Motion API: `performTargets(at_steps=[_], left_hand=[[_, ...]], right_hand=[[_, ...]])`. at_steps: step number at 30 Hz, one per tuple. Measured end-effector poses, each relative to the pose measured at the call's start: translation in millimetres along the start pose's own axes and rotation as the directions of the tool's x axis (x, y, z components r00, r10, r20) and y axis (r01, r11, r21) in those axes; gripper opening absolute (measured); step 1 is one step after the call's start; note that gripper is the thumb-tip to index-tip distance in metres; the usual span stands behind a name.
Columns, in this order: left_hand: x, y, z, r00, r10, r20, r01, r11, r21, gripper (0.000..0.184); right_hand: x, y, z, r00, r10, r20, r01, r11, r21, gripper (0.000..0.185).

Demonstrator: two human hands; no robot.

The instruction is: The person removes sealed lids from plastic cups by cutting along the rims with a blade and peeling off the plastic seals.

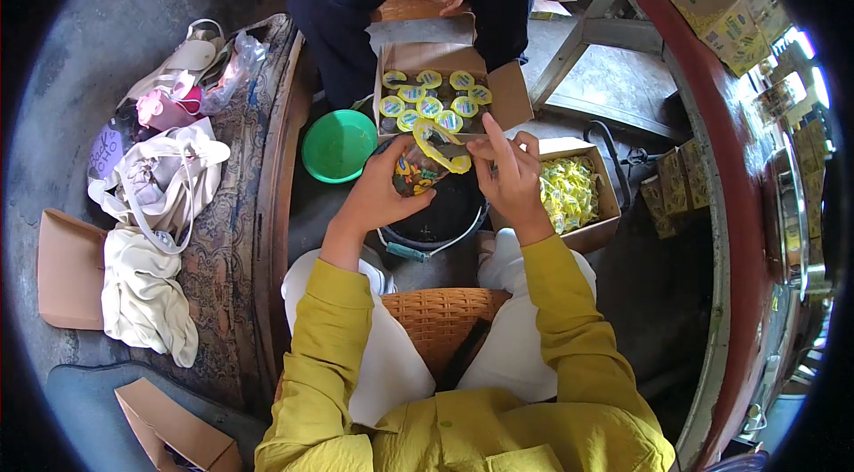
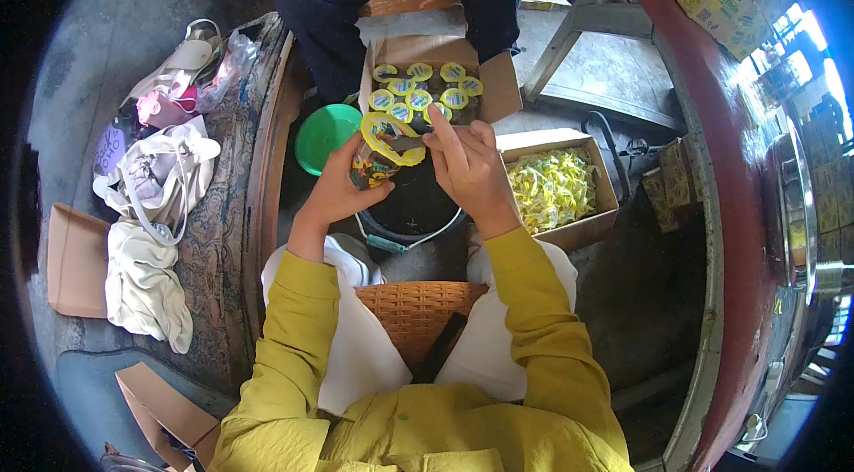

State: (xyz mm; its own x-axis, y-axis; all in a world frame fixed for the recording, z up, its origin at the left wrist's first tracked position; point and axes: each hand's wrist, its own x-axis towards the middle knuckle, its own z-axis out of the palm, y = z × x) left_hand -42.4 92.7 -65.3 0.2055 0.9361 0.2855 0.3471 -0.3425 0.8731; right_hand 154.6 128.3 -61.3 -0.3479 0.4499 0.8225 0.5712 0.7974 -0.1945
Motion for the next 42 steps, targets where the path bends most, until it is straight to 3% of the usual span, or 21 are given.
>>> performTargets(at_steps=[3,5,8,12,15,21,30,36,39,42], left_hand=[[-2,-1,1,0.998,0.034,0.044,-0.033,0.999,-0.036,0.063],[-3,1,3,0.992,-0.077,0.103,0.093,0.982,-0.165,0.064],[-1,0,-3,0.993,-0.038,0.108,0.041,0.999,-0.029,0.066],[-2,-2,-8,0.989,-0.080,0.124,0.097,0.986,-0.133,0.065],[-4,11,-9,0.967,-0.187,0.175,0.230,0.934,-0.272,0.063],[-5,10,-1,0.924,-0.198,0.327,0.340,0.816,-0.468,0.059],[-8,4,0,0.848,-0.125,0.515,0.455,0.669,-0.588,0.053],[-9,-6,7,0.772,0.039,0.634,0.549,0.460,-0.698,0.057],[-6,-18,12,0.654,0.200,0.730,0.653,0.337,-0.678,0.061],[-10,-9,20,0.780,0.014,0.626,0.588,0.326,-0.740,0.063]], right_hand=[[1,-2,-2,1.000,0.005,0.014,-0.006,1.000,0.012,0.052],[0,-2,-4,0.999,0.014,0.031,-0.016,0.999,0.039,0.053],[2,0,-4,0.999,0.013,0.036,-0.015,0.998,0.064,0.053],[3,-1,-8,0.999,0.032,0.029,-0.033,0.999,0.043,0.052],[3,-1,-9,1.000,0.027,0.011,-0.028,0.999,0.045,0.052],[3,-4,-10,1.000,0.007,0.024,-0.009,0.998,0.065,0.055],[1,-3,-10,1.000,-0.001,0.021,-0.001,0.995,0.100,0.054],[4,-5,-14,1.000,-0.004,0.006,0.003,0.991,0.135,0.054],[3,-7,-14,1.000,-0.004,0.011,0.002,0.987,0.159,0.055],[2,0,-13,1.000,0.010,-0.010,-0.009,0.990,0.141,0.055]])
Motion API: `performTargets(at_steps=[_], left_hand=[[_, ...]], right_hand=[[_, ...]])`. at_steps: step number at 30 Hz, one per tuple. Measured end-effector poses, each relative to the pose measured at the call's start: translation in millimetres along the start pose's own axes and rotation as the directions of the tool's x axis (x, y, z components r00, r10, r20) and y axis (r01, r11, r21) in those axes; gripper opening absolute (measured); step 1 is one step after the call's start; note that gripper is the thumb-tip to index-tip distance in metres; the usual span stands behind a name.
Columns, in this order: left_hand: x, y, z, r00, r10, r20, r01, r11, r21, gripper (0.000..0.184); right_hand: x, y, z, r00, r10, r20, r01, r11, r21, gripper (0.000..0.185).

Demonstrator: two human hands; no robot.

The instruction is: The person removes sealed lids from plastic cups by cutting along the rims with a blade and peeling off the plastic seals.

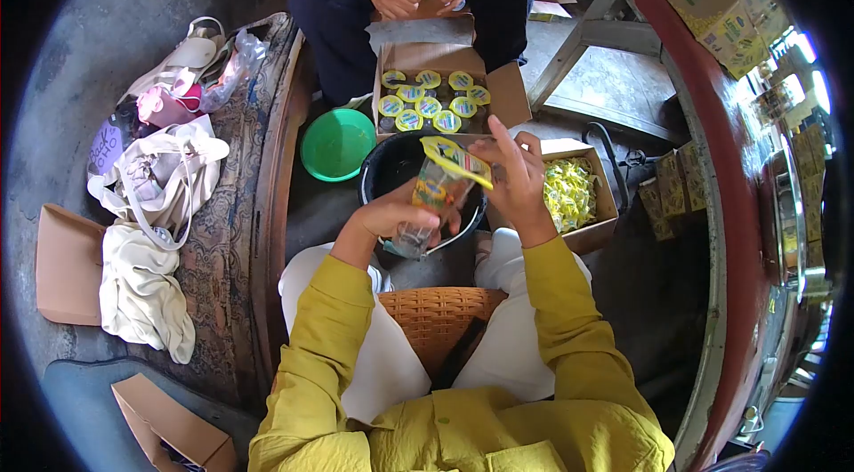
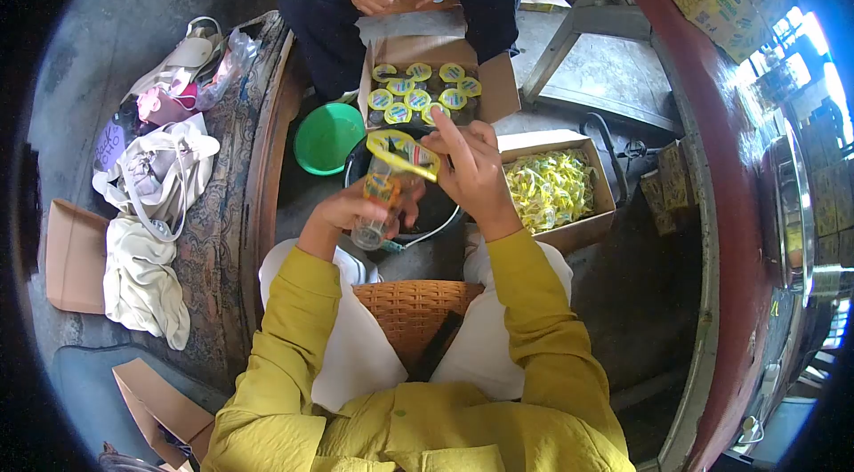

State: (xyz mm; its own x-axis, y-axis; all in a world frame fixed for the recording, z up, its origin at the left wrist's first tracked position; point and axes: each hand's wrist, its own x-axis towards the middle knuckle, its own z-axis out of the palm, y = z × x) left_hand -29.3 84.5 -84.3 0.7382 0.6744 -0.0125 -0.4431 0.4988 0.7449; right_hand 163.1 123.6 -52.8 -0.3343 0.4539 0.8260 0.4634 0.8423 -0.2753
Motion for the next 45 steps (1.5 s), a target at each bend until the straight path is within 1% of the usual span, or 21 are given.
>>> performTargets(at_steps=[3,4,7,10,11,13,16,19,22,25,28,31,34,37,41,45], left_hand=[[2,12,6,0.971,0.170,-0.167,-0.141,0.975,0.170,0.065],[5,12,4,0.957,0.226,-0.181,-0.180,0.955,0.237,0.065],[5,12,-7,0.897,0.374,-0.237,-0.203,0.823,0.530,0.063],[-1,10,-7,0.836,0.417,-0.357,-0.152,0.801,0.580,0.063],[-1,9,-5,0.817,0.472,-0.332,-0.121,0.702,0.702,0.062],[2,10,3,0.783,0.567,-0.256,-0.043,0.459,0.887,0.061],[5,16,8,0.804,0.499,-0.325,0.093,0.433,0.897,0.075],[6,12,5,0.758,0.583,-0.293,0.009,0.440,0.898,0.058],[4,12,9,0.784,0.534,-0.316,0.029,0.477,0.878,0.058],[1,11,3,0.802,0.537,-0.260,-0.009,0.446,0.895,0.062],[-2,7,-1,0.853,0.388,-0.350,0.068,0.582,0.810,0.067],[-4,13,1,0.916,0.292,-0.276,-0.011,0.706,0.708,0.069],[-9,16,3,0.943,0.161,-0.291,0.013,0.856,0.517,0.065],[-11,18,5,0.963,0.087,-0.255,0.045,0.882,0.470,0.063],[-13,19,3,0.966,0.060,-0.250,0.073,0.868,0.491,0.061],[-15,25,6,0.966,-0.015,-0.257,0.130,0.891,0.436,0.059]], right_hand=[[1,5,1,1.000,0.023,-0.019,-0.023,0.999,-0.049,0.055],[1,6,1,0.999,0.030,-0.021,-0.031,0.997,-0.067,0.055],[1,8,0,0.999,0.039,-0.003,-0.039,0.993,-0.109,0.055],[-1,9,2,0.999,0.039,0.034,-0.034,0.991,-0.133,0.055],[-2,8,2,0.999,0.034,0.040,-0.028,0.990,-0.138,0.055],[-2,6,2,0.998,0.022,0.054,-0.013,0.989,-0.148,0.055],[-2,5,2,0.998,0.029,0.055,-0.020,0.986,-0.164,0.056],[-3,5,3,0.998,0.037,0.052,-0.027,0.985,-0.171,0.058],[-3,4,3,0.998,0.038,0.052,-0.028,0.985,-0.172,0.058],[-2,2,2,0.998,0.031,0.053,-0.023,0.989,-0.143,0.058],[-2,1,1,0.997,0.014,0.070,-0.006,0.993,-0.117,0.057],[-1,0,-1,0.995,0.017,0.101,-0.009,0.996,-0.083,0.056],[-4,-2,-2,0.995,-0.007,0.103,0.014,0.998,-0.069,0.055],[-1,-6,-5,0.994,-0.044,0.103,0.049,0.998,-0.049,0.054],[0,-7,-5,0.991,-0.039,0.131,0.044,0.998,-0.033,0.052],[0,-5,-3,0.991,-0.067,0.118,0.071,0.997,-0.029,0.052]])
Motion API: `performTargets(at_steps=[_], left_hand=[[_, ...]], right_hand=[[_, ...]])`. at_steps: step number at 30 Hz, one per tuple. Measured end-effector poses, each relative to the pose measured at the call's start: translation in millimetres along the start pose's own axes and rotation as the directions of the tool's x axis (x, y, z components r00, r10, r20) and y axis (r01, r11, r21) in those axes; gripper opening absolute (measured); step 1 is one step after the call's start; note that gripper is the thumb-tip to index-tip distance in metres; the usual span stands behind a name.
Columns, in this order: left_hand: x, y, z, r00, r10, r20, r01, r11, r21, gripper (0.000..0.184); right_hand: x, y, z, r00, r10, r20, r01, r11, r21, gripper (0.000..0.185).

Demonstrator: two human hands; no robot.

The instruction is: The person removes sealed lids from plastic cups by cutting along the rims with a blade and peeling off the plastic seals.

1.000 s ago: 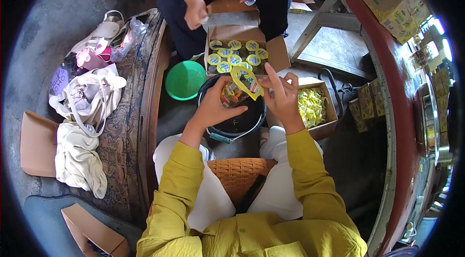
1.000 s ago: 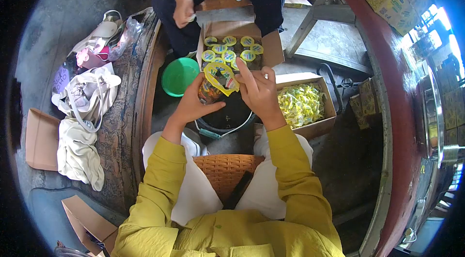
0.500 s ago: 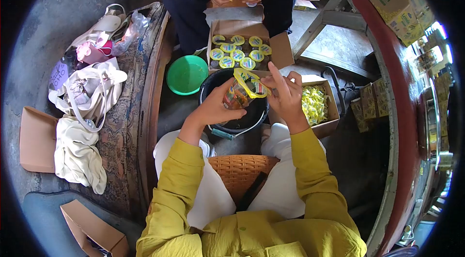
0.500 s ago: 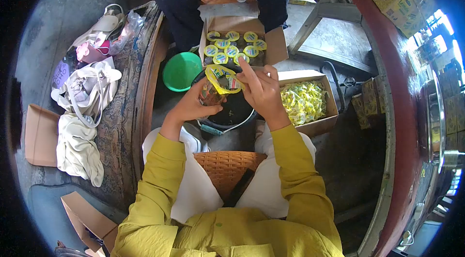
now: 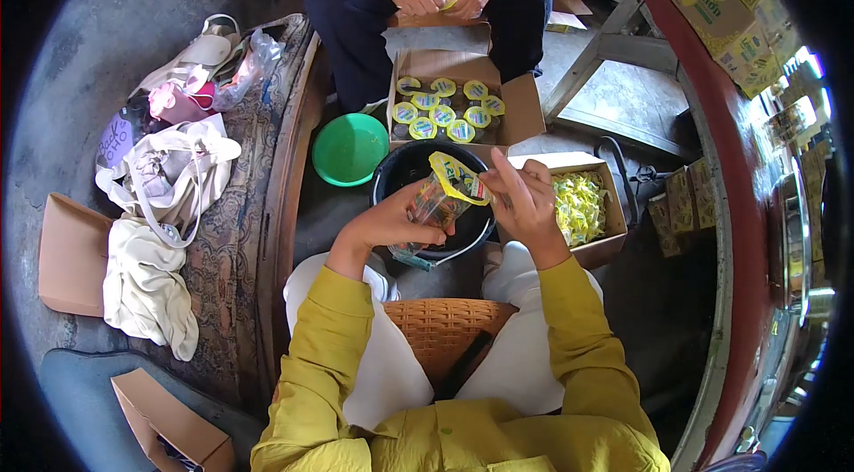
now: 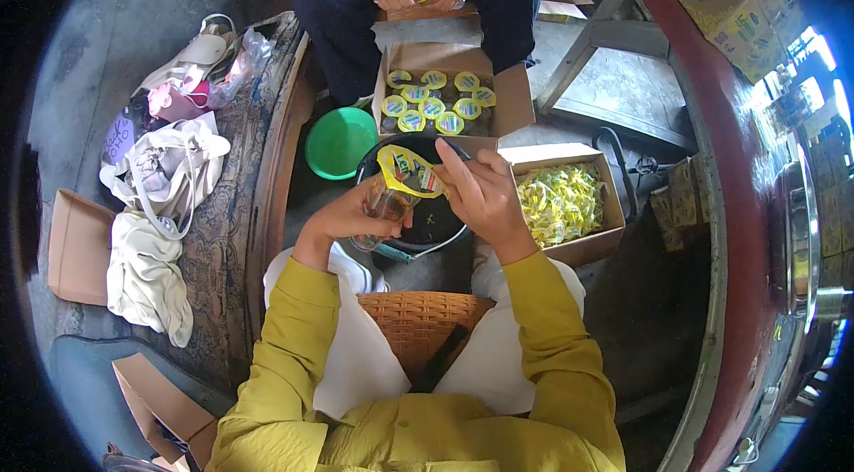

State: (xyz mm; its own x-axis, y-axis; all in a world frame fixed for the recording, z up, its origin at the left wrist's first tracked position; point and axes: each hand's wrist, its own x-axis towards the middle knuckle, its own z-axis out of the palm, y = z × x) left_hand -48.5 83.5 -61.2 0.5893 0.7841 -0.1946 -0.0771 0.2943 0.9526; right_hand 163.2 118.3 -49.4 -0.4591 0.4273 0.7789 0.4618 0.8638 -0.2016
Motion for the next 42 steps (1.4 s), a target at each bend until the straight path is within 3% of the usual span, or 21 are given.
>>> performTargets(at_steps=[6,10,13,16,19,22,28,40,42], left_hand=[[-4,7,-1,0.998,-0.055,0.001,0.055,0.998,0.010,0.056],[7,-13,-1,0.960,0.209,-0.186,-0.138,0.932,0.336,0.060],[6,-4,-4,0.911,0.366,-0.191,-0.234,0.840,0.490,0.062],[6,1,1,0.876,0.411,-0.254,-0.155,0.737,0.658,0.059],[17,-15,4,0.782,0.550,-0.294,-0.273,0.726,0.631,0.057],[23,-17,11,0.717,0.622,-0.314,-0.253,0.653,0.714,0.056],[23,-16,11,0.740,0.583,-0.336,-0.237,0.694,0.680,0.053],[18,-13,8,0.818,0.528,-0.229,-0.232,0.667,0.708,0.053],[14,-5,10,0.867,0.426,-0.260,-0.209,0.783,0.585,0.054]], right_hand=[[-1,-3,-1,0.999,-0.004,0.033,0.004,1.000,0.007,0.051],[-1,1,-2,1.000,0.020,0.018,-0.019,1.000,-0.025,0.050],[-3,10,-2,1.000,0.021,-0.015,-0.022,0.998,-0.064,0.050],[-2,12,-2,1.000,0.019,-0.017,-0.020,0.997,-0.081,0.051],[-2,10,-1,0.999,0.030,0.019,-0.029,0.996,-0.082,0.051],[-3,14,2,0.999,0.028,0.025,-0.026,0.997,-0.073,0.052],[-3,16,6,1.000,0.005,0.009,-0.005,0.999,-0.053,0.053],[-4,12,5,1.000,-0.002,0.027,0.002,1.000,-0.003,0.056],[-3,12,4,1.000,-0.016,0.019,0.016,1.000,0.003,0.056]])
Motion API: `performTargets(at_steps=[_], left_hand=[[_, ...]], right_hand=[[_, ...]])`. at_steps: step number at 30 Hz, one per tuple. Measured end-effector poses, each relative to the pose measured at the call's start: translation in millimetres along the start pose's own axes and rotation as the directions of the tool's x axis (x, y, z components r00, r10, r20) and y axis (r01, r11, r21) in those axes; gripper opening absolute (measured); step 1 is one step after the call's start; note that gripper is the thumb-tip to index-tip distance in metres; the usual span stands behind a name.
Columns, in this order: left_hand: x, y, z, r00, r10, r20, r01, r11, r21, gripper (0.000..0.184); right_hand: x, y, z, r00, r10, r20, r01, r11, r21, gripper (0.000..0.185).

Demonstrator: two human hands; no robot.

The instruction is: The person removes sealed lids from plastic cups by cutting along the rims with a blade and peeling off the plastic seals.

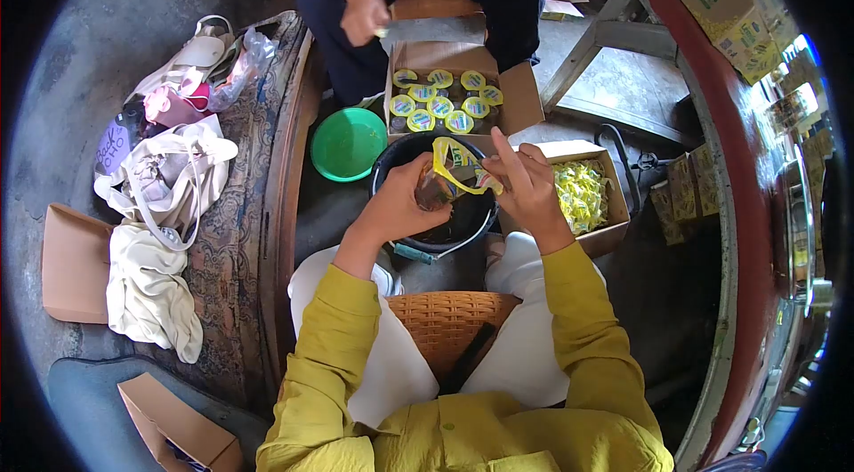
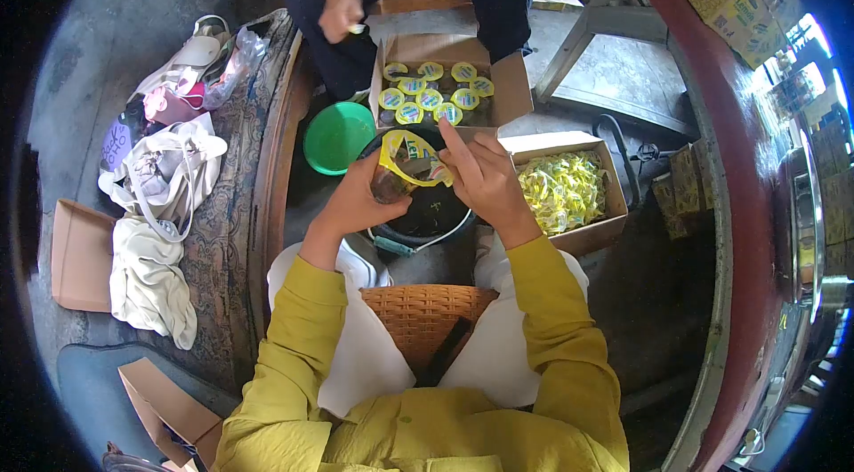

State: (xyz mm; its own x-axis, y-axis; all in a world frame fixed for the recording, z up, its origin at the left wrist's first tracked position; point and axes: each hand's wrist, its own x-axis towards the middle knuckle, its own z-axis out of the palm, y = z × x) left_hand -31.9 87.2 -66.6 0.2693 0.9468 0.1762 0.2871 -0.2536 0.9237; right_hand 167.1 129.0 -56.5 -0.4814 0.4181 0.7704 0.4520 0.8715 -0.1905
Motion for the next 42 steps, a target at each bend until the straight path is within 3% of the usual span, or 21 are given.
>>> performTargets(at_steps=[7,10,17,20,23,27,30,31,34,37,40,42], left_hand=[[-8,-7,-5,0.958,-0.163,0.235,0.213,0.955,-0.205,0.057],[-12,3,-2,0.913,-0.244,0.327,0.366,0.844,-0.391,0.060],[-10,-8,-4,0.751,0.048,0.659,0.518,0.576,-0.633,0.064],[-11,-9,-2,0.723,0.124,0.680,0.552,0.488,-0.676,0.058],[-10,-12,-1,0.720,0.099,0.687,0.562,0.497,-0.661,0.062],[-9,-2,-2,0.901,-0.082,0.426,0.383,0.613,-0.691,0.083],[-1,-1,1,0.962,-0.030,0.270,0.171,0.840,-0.515,0.080],[-2,0,-4,0.953,-0.110,0.283,0.213,0.907,-0.364,0.078],[-5,2,11,0.995,-0.015,0.099,0.040,0.964,-0.261,0.065],[1,1,10,0.999,-0.011,0.043,0.012,0.999,-0.037,0.055],[0,2,4,1.000,-0.016,0.004,0.016,0.999,0.029,0.050],[-2,6,3,0.999,-0.041,0.023,0.042,0.999,-0.023,0.051]], right_hand=[[-1,-5,2,0.999,-0.026,-0.022,0.027,0.999,0.028,0.053],[2,-7,-2,0.999,-0.044,-0.011,0.044,0.999,0.029,0.053],[3,-13,-8,0.999,-0.031,-0.039,0.033,0.997,0.074,0.053],[4,-16,-9,0.999,-0.031,-0.045,0.035,0.995,0.097,0.053],[5,-17,-10,0.999,-0.029,-0.032,0.032,0.995,0.095,0.054],[4,-11,-10,1.000,0.000,-0.012,0.000,1.000,0.029,0.056],[3,-5,-9,0.999,0.009,-0.035,-0.008,1.000,0.005,0.059],[3,-2,-10,1.000,0.012,-0.019,-0.012,1.000,0.004,0.059],[5,-3,-10,1.000,0.003,0.023,-0.002,1.000,-0.020,0.058],[2,-1,-7,1.000,0.015,0.019,-0.014,0.999,-0.030,0.057],[6,-2,-11,1.000,0.010,0.029,-0.009,0.999,-0.052,0.057],[4,-1,-6,1.000,0.000,0.027,0.002,0.999,-0.042,0.057]])
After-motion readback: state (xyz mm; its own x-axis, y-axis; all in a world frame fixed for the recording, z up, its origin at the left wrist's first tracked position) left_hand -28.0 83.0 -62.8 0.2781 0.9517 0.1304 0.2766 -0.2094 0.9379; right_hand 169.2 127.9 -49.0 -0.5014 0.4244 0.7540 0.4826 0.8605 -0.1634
